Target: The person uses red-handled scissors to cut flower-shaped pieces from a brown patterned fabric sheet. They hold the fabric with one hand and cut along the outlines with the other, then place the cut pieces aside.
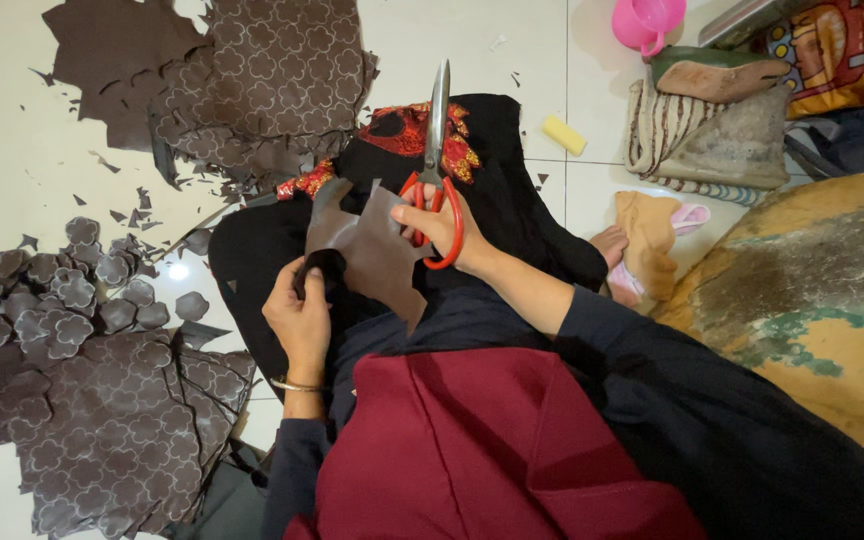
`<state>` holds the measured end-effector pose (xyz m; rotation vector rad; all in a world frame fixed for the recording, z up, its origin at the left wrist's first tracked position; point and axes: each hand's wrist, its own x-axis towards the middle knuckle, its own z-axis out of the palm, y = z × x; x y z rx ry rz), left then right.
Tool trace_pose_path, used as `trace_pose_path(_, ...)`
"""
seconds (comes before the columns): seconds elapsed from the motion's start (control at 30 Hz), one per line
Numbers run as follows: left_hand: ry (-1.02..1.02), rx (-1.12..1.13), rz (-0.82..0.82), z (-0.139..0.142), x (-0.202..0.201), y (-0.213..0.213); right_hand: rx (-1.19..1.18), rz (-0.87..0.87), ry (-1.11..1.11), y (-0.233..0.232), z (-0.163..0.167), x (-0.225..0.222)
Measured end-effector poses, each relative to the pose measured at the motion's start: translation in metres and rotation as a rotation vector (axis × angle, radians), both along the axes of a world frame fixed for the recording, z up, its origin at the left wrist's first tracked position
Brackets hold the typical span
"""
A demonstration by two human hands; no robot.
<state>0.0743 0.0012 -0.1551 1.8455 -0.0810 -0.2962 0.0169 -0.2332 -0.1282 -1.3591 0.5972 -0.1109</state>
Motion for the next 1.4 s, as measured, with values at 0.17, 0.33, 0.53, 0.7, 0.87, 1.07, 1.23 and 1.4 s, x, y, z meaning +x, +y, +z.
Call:
trace_pose_path(0.17, 0.114, -0.233, -0.058, -0.008, 0.004, 0.011, -0.015, -0.01, 0.011, 0.001, -0.001, 0.0)
trace_pose_path(0.33, 0.338, -0.55, -0.022, -0.01, 0.01, 0.018, -0.024, 0.014, -0.01, 0.002, 0.0, -0.002)
trace_pose_path(0.53, 0.455, -0.736, -0.023, 0.017, 0.018, 0.034, 0.003, 0.032, -0.025, 0.003, 0.005, -0.001)
trace_pose_path(0.7, 0.298, -0.608, 0.035, 0.036, 0.022, 0.033, 0.002, 0.031, 0.021, 0.004, 0.006, 0.0)
trace_pose_path(0.87, 0.054, -0.452, 0.071, 0.063, 0.017, 0.035, 0.067, 0.02, 0.024, 0.001, 0.007, -0.003)
trace_pose_path(1.07, -0.083, -0.362, 0.068, 0.093, 0.012, 0.048, 0.143, 0.057, 0.005, -0.001, 0.018, -0.011)
trace_pose_path(1.23, -0.03, -0.455, 0.101, 0.103, 0.009, 0.055, 0.124, 0.085, -0.13, -0.005, 0.046, -0.014)
trace_pose_path(1.4, 0.056, -0.517, 0.147, 0.119, 0.001, 0.048, 0.006, 0.079, -0.195, -0.024, 0.092, -0.012)
